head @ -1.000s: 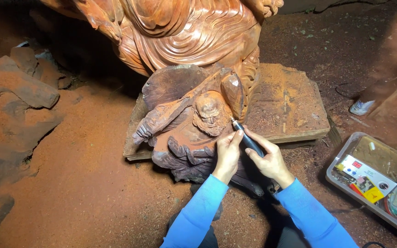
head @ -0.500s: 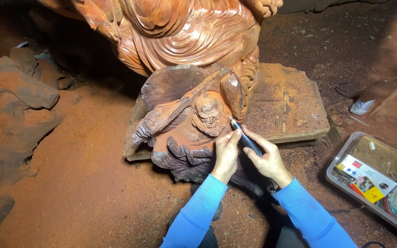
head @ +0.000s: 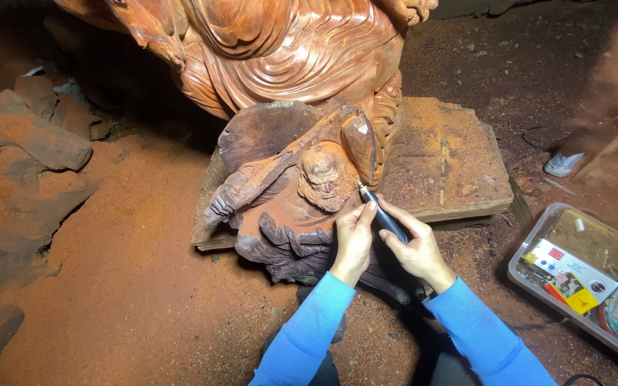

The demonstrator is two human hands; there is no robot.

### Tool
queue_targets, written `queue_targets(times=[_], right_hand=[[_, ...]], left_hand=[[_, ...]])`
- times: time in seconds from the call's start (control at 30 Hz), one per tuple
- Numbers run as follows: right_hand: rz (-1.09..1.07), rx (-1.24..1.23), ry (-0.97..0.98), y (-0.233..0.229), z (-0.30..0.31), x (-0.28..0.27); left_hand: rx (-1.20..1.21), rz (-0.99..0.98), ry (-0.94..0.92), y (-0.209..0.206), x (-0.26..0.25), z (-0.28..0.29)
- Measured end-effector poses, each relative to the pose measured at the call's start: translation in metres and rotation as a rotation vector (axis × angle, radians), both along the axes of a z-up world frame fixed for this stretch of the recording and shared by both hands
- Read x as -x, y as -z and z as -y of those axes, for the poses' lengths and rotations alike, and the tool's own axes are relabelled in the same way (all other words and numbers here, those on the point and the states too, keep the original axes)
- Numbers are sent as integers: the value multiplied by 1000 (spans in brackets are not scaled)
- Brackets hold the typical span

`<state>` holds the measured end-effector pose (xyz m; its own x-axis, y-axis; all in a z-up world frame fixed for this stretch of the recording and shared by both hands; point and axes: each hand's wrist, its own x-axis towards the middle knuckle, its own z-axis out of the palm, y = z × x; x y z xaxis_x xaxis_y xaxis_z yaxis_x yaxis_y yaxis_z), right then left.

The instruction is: Using a handheld rotary tool to carve fine details into a wooden statue

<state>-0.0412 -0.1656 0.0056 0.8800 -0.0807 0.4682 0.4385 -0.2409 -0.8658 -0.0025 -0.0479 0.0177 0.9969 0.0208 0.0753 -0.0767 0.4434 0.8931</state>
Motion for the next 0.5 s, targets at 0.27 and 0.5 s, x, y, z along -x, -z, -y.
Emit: queue_targets(times=[0.27,0.5], right_hand=[[4,12,-2,3,1,2],[0,36,2,6,0,3]], left_hand=[[34,31,28,17,-4,-2],[58,16,29,11,-2,-7]])
